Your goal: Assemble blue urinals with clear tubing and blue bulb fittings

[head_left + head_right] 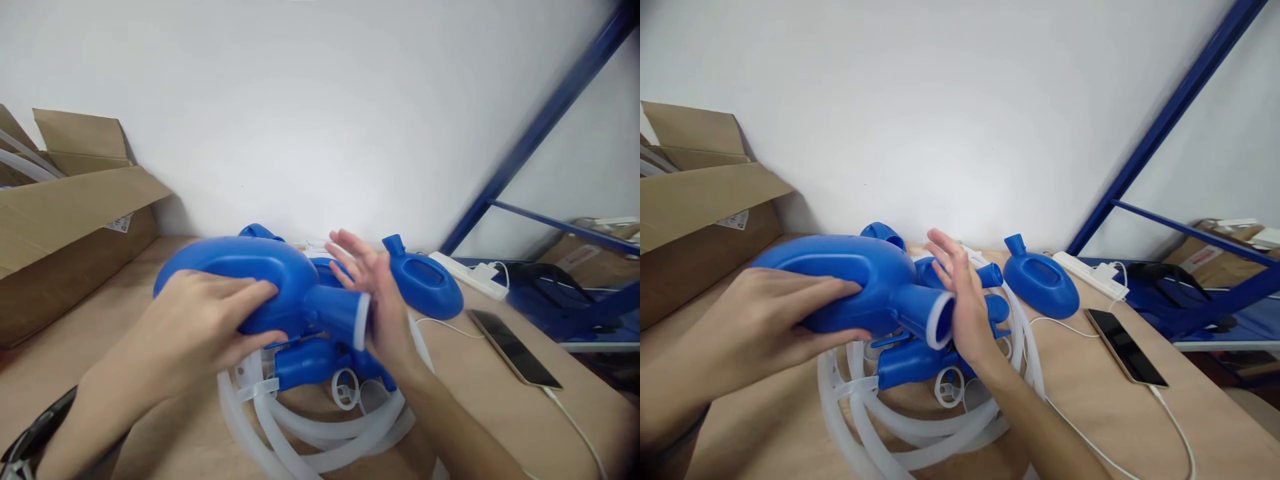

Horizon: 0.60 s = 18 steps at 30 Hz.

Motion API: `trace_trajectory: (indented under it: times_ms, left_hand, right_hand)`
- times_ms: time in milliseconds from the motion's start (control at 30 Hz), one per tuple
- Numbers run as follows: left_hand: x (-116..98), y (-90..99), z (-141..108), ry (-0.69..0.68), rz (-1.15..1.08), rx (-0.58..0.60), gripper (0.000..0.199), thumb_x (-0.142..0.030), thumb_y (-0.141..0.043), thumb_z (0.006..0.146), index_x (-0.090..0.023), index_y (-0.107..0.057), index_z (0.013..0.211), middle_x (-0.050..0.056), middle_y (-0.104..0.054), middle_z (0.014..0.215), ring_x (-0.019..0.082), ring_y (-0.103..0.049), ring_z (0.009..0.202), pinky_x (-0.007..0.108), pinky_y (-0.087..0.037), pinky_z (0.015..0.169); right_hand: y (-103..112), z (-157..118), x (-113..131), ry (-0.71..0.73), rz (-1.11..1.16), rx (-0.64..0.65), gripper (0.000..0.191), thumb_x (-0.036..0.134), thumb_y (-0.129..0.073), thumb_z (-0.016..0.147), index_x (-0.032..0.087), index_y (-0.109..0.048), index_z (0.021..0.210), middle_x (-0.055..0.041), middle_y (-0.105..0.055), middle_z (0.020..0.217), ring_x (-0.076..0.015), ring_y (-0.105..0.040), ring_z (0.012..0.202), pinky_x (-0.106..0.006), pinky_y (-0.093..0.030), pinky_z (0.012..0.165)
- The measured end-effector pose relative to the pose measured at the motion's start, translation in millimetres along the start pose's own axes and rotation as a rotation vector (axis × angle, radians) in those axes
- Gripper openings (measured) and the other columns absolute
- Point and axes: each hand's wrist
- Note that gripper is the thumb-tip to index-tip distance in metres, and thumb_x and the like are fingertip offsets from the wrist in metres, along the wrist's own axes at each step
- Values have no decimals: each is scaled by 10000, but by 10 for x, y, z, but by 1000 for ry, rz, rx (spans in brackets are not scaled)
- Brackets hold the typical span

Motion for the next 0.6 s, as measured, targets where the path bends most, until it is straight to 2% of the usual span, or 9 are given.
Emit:
trace_trajectory:
  times_ms: [100,200,267,467,600]
  left_hand:
    - [-162,-48,22,-145,106,-57,323,-385,-539,1078,-177,-657,861,34,-745,735,192,-646,505,344,-422,445]
    - [-279,-53,51,-191,155,-115,301,-278,-524,1080,-164,-626,822,53,-749,748,200,-646,490,375,-405,407]
    - [-335,-37,66,-197,177,-124,296,-244,-512,1079,-163,-618,815,56,-745,742,201,-642,480,382,-391,392]
    - [-402,-1,60,-145,143,-145,314,-242,-498,1085,-202,-567,781,15,-676,633,191,-620,451,371,-352,384]
    - [-385,-24,44,-130,99,-109,303,-283,-518,1081,-221,-553,787,-4,-651,606,184,-600,445,366,-354,401]
  right_hand:
    - [-45,4,-55,-67,118,18,567,624,-364,1074,238,-671,1355,-99,-658,1494,-288,-612,1404,-521,-488,1192]
    - [-3,-10,-40,9,135,80,489,529,-391,1097,249,-783,1183,-69,-755,1340,-281,-627,1385,-510,-484,1200]
    - [41,-26,-3,78,56,117,510,473,-353,1112,270,-821,1118,-44,-760,1333,-278,-609,1401,-514,-478,1206]
    - [152,-105,168,326,-260,183,482,407,-355,1098,304,-808,1227,-15,-730,1398,-298,-631,1369,-564,-430,1236]
    - [190,-165,212,390,-418,200,478,390,-353,1103,292,-790,1270,-29,-722,1412,-305,-660,1336,-569,-472,1204]
Point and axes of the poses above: each hand's wrist, its own z-axis towards the middle knuckle, its own y-axis out of the back of the hand, x = y × z
